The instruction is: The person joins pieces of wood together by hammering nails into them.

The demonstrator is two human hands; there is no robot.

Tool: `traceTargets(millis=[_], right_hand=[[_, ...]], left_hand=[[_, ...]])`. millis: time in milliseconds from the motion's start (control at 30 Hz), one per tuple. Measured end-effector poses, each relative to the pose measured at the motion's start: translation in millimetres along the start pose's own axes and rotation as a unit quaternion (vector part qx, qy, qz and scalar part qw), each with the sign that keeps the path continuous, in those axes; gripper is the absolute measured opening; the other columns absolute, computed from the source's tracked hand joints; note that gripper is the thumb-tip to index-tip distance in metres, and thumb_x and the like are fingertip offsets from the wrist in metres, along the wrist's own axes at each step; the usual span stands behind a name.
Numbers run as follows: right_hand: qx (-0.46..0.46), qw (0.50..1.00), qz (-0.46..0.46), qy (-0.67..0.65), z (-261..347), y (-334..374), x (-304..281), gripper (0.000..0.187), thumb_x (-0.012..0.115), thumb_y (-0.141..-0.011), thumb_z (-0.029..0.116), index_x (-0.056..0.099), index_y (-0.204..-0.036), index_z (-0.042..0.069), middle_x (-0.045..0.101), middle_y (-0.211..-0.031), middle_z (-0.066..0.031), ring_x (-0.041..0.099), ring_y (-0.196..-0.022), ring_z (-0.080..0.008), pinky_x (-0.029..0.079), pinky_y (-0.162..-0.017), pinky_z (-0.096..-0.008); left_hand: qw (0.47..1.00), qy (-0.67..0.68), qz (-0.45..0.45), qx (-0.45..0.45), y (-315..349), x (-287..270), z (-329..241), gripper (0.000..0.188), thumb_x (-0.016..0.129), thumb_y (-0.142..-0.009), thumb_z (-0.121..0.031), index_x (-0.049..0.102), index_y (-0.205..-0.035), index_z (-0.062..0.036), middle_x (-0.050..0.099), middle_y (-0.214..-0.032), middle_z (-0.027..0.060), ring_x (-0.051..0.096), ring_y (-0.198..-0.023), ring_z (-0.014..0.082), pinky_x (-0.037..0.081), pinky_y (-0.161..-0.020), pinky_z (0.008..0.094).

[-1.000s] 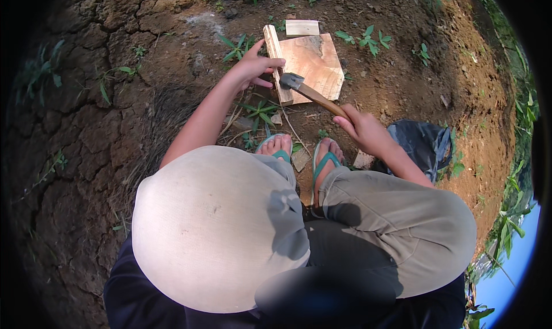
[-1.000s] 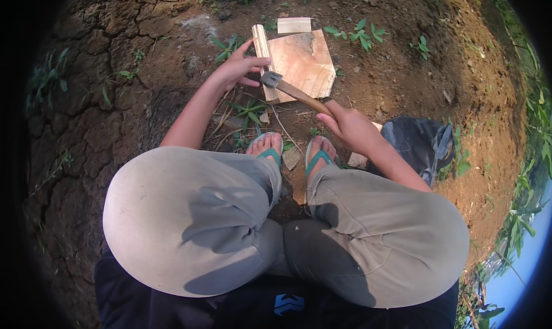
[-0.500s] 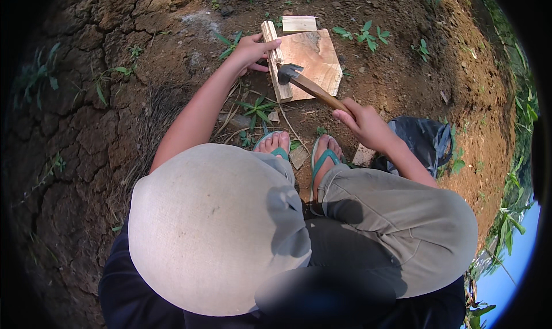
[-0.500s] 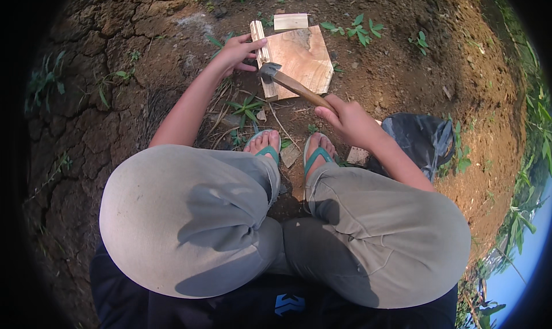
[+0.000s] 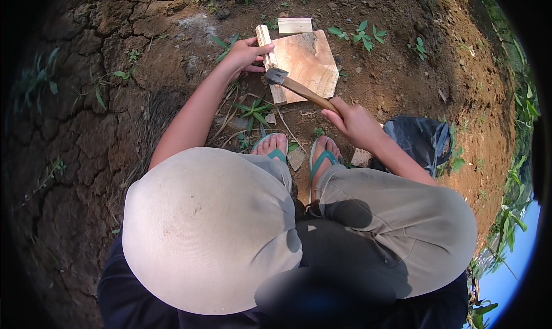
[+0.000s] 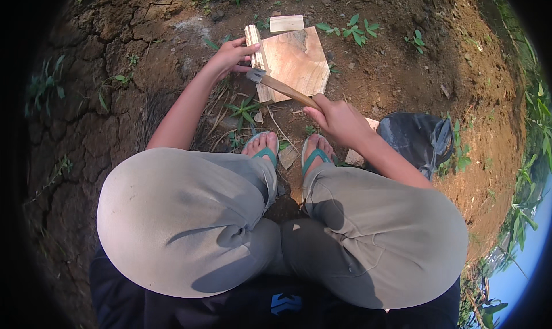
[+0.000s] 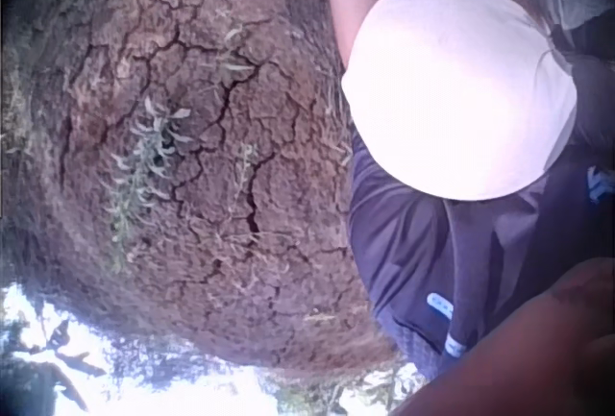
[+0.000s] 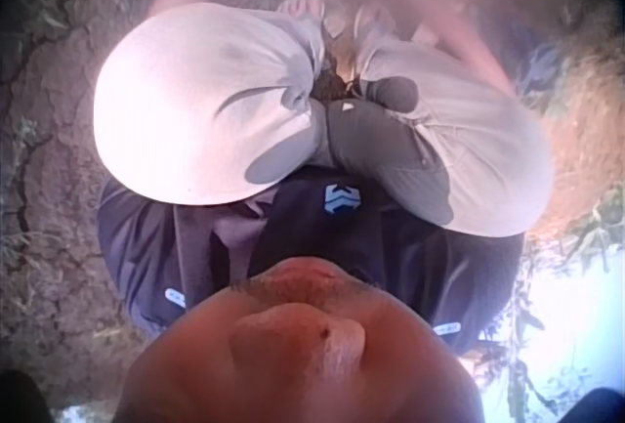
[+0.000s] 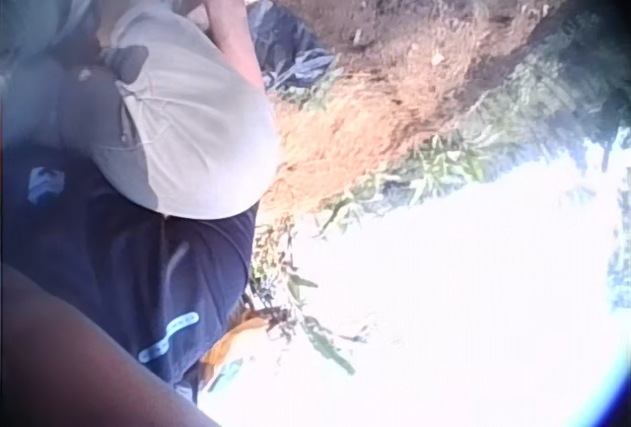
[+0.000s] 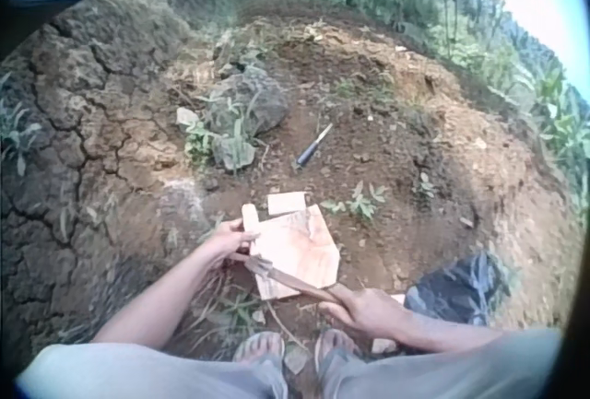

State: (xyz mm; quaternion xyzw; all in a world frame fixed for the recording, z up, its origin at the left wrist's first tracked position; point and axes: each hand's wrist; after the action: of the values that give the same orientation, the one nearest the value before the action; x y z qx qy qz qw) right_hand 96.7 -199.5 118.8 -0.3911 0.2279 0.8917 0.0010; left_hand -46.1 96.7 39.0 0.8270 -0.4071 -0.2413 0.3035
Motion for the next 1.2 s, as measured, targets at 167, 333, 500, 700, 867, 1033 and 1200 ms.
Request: traceTargets(millis=[167,333,500,700,867,1033,1200], right_hand=[[-0.062,0.987,-0.136,-0.050,13,11,-10,0.036,0.056,-0.104,0.043,0.055,-0.110,0.008,0.067,-0.074,-0.0209,0.069,-0.072,-0.0442,0.052,-0.060,-0.0534],[-0.019,0.995,-0.018,0.091,-12,8,14,0.031,0.056,-0.105,0.039,0.053,-0.105,0.008,0.065,-0.072,-0.0225,0.067,-0.070,-0.0453,0.051,-0.059,-0.0552],[-0.067,0.994,-0.089,0.014,11,10,-2,0.033,0.056,-0.104,0.041,0.051,-0.101,0.008,0.067,-0.071,-0.0203,0.067,-0.068,-0.0451,0.053,-0.058,-0.0552],[-0.026,0.996,-0.014,0.086,-1,6,16,0.032,0.057,-0.104,0.040,0.052,-0.107,0.008,0.066,-0.070,-0.0205,0.067,-0.066,-0.0455,0.052,-0.058,-0.0540],[-0.076,0.990,-0.108,-0.040,14,15,5,0.034,0.057,-0.104,0.042,0.051,-0.106,0.008,0.064,-0.065,-0.0203,0.067,-0.064,-0.0449,0.053,-0.056,-0.0539],[-0.027,0.996,-0.047,0.076,-10,20,21,0.034,0.054,-0.105,0.043,0.052,-0.103,0.009,0.064,-0.063,-0.0188,0.067,-0.061,-0.0428,0.054,-0.055,-0.0529],[-0.108,0.990,-0.091,0.009,1,21,9,0.034,0.051,-0.106,0.045,0.053,-0.105,0.011,0.066,-0.065,-0.0185,0.068,-0.062,-0.0434,0.055,-0.057,-0.0538]], left_hand=[[0.998,0.038,0.041,0.021,-10,-9,18,0.079,0.077,-0.093,-0.037,0.041,-0.153,-0.0014,0.067,-0.126,0.0125,0.071,-0.105,0.0223,0.063,-0.091,0.0403],[1.000,0.027,0.006,0.006,-12,-1,14,0.088,0.082,-0.088,-0.033,0.036,-0.157,-0.0052,0.062,-0.135,0.0155,0.065,-0.120,0.0249,0.066,-0.081,0.0368],[1.000,-0.012,0.001,0.009,-6,-12,19,0.089,0.081,-0.088,-0.040,0.037,-0.158,-0.0063,0.065,-0.133,0.0147,0.063,-0.122,0.0247,0.061,-0.087,0.0420],[1.000,-0.006,-0.001,-0.002,-5,0,5,0.086,0.082,-0.089,-0.032,0.036,-0.158,-0.0057,0.063,-0.132,0.0142,0.062,-0.120,0.0244,0.063,-0.087,0.0440],[0.999,0.031,0.008,0.009,-14,-13,22,0.081,0.081,-0.090,-0.028,0.039,-0.155,-0.0034,0.060,-0.133,0.0109,0.064,-0.103,0.0192,0.065,-0.085,0.0432],[1.000,-0.017,0.020,0.014,-6,2,6,0.083,0.077,-0.093,-0.030,0.033,-0.156,0.0004,0.058,-0.134,0.0127,0.060,-0.112,0.0212,0.064,-0.087,0.0436],[1.000,0.003,-0.018,-0.009,-2,-4,11,0.085,0.079,-0.092,-0.029,0.033,-0.157,-0.0017,0.056,-0.139,0.0129,0.060,-0.114,0.0230,0.065,-0.086,0.0463]])
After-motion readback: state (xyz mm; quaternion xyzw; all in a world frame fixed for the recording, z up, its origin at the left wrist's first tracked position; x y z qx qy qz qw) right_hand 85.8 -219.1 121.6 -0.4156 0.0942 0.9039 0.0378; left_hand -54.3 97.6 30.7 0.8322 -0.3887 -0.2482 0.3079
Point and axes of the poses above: each hand's wrist, its own y-axis away from the middle knuckle, its own x-axis out of the palm, z = x × y
